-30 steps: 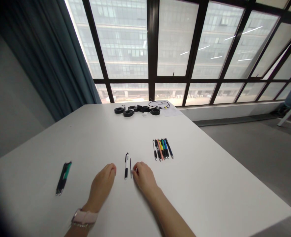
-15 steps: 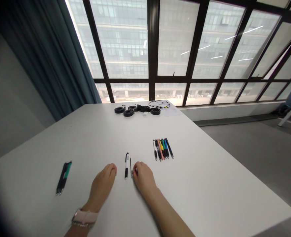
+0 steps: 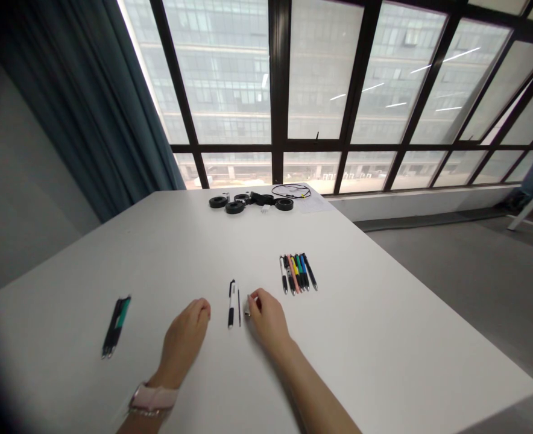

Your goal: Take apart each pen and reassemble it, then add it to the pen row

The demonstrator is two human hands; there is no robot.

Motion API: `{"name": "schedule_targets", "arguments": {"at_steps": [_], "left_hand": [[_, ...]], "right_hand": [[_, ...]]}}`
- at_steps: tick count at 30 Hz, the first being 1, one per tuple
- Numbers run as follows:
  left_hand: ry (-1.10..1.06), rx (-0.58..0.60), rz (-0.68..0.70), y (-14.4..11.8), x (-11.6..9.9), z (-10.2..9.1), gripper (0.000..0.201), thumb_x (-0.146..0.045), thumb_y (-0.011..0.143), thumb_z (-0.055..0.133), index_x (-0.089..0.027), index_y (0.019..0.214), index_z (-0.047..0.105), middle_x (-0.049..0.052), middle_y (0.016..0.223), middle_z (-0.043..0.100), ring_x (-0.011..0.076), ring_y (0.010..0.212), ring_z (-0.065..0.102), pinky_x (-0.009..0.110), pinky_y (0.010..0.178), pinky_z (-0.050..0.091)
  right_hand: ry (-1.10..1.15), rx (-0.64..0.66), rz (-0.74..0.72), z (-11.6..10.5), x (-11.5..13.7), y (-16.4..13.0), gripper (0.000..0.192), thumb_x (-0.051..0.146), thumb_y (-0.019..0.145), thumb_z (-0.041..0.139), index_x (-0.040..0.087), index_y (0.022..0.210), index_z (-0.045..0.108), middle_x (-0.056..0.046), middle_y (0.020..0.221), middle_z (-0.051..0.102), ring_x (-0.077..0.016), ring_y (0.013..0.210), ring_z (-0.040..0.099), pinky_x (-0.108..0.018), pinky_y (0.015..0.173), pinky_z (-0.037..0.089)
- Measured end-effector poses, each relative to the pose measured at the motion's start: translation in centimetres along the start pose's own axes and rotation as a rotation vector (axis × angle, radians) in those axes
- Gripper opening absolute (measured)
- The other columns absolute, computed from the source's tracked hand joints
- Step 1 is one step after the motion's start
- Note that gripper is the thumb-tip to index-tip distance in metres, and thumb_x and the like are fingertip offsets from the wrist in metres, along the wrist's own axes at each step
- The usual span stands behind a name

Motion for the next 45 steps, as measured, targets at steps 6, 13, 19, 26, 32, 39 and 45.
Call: {"name": "schedule_targets", "arguments": {"at_steps": [6, 13, 19, 26, 32, 39, 45], "left_hand": [[-0.006, 0.001, -0.014, 0.0, 0.2, 0.1, 0.026, -0.018, 0.089, 0.028, -0.021, 0.074, 0.049, 0.002, 0.076, 0.058, 0.0156, 0.065, 0.052, 0.028, 0.061, 0.031], [-0.004, -0.007, -0.013, -0.1, 0.5, 0.0, 0.026, -0.02, 0.089, 0.028, -0.021, 0.074, 0.049, 0.002, 0.075, 0.058, 0.0154, 0.064, 0.051, 0.028, 0.06, 0.029], [-0.002, 0.001, -0.03, 0.0, 0.7, 0.1, 0.025, -0.02, 0.09, 0.028, -0.021, 0.075, 0.049, 0.002, 0.076, 0.059, 0.0152, 0.064, 0.051, 0.028, 0.06, 0.029], [0.024, -0.003, -0.018, -0.1, 0.9, 0.1, 0.025, -0.021, 0.091, 0.029, -0.021, 0.077, 0.05, 0.002, 0.076, 0.06, 0.0154, 0.063, 0.051, 0.028, 0.06, 0.028], [0.027, 0.007, -0.03, -0.1, 0.8, 0.1, 0.026, -0.021, 0.091, 0.029, -0.021, 0.077, 0.051, 0.002, 0.076, 0.06, 0.0154, 0.063, 0.051, 0.028, 0.059, 0.028], [0.039, 0.018, -0.041, -0.1, 1.1, 0.1, 0.025, -0.021, 0.091, 0.028, -0.021, 0.077, 0.05, 0.002, 0.077, 0.06, 0.015, 0.063, 0.051, 0.028, 0.059, 0.027], [0.026, 0.023, -0.047, 0.0, 0.8, -0.1, 0.027, -0.021, 0.091, 0.028, -0.021, 0.078, 0.051, 0.002, 0.078, 0.061, 0.0149, 0.062, 0.051, 0.028, 0.058, 0.028]], "right_hand": [[0.13, -0.087, 0.022, -0.7, -0.4, 0.4, 0.028, 0.038, 0.089, 0.041, 0.019, 0.078, 0.058, 0.004, 0.059, 0.048, -0.0141, 0.057, 0.045, -0.024, 0.055, 0.029], [0.239, -0.172, 0.022, -1.6, -0.7, 0.7, 0.031, 0.042, 0.089, 0.041, 0.019, 0.079, 0.059, 0.004, 0.06, 0.047, -0.0138, 0.058, 0.045, -0.024, 0.056, 0.03], [0.267, -0.188, 0.034, -1.7, -1.3, 1.0, 0.031, 0.043, 0.088, 0.042, 0.019, 0.078, 0.059, 0.004, 0.059, 0.045, -0.0137, 0.056, 0.043, -0.025, 0.055, 0.028], [0.289, -0.193, 0.038, -1.7, -1.4, 1.1, 0.031, 0.044, 0.087, 0.043, 0.019, 0.078, 0.058, 0.004, 0.058, 0.044, -0.0135, 0.055, 0.041, -0.025, 0.054, 0.028], [0.293, -0.191, 0.048, -1.7, -1.5, 1.1, 0.031, 0.044, 0.087, 0.044, 0.019, 0.078, 0.059, 0.004, 0.058, 0.044, -0.0133, 0.055, 0.04, -0.025, 0.054, 0.027], [0.292, -0.201, 0.047, -1.8, -1.7, 1.1, 0.031, 0.045, 0.088, 0.042, 0.019, 0.082, 0.058, 0.005, 0.058, 0.042, -0.0136, 0.055, 0.042, -0.024, 0.054, 0.03], [0.288, -0.207, 0.063, -1.9, -1.6, 0.9, 0.03, 0.045, 0.089, 0.04, 0.02, 0.086, 0.056, 0.006, 0.058, 0.041, -0.0139, 0.054, 0.043, -0.024, 0.053, 0.031]]}}
Point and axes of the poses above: each hand's wrist, its own y-axis towards the middle knuckle, its own z-axis out of the palm, x = y × z, the point moved 5 cm from there along y, towards the middle knuckle
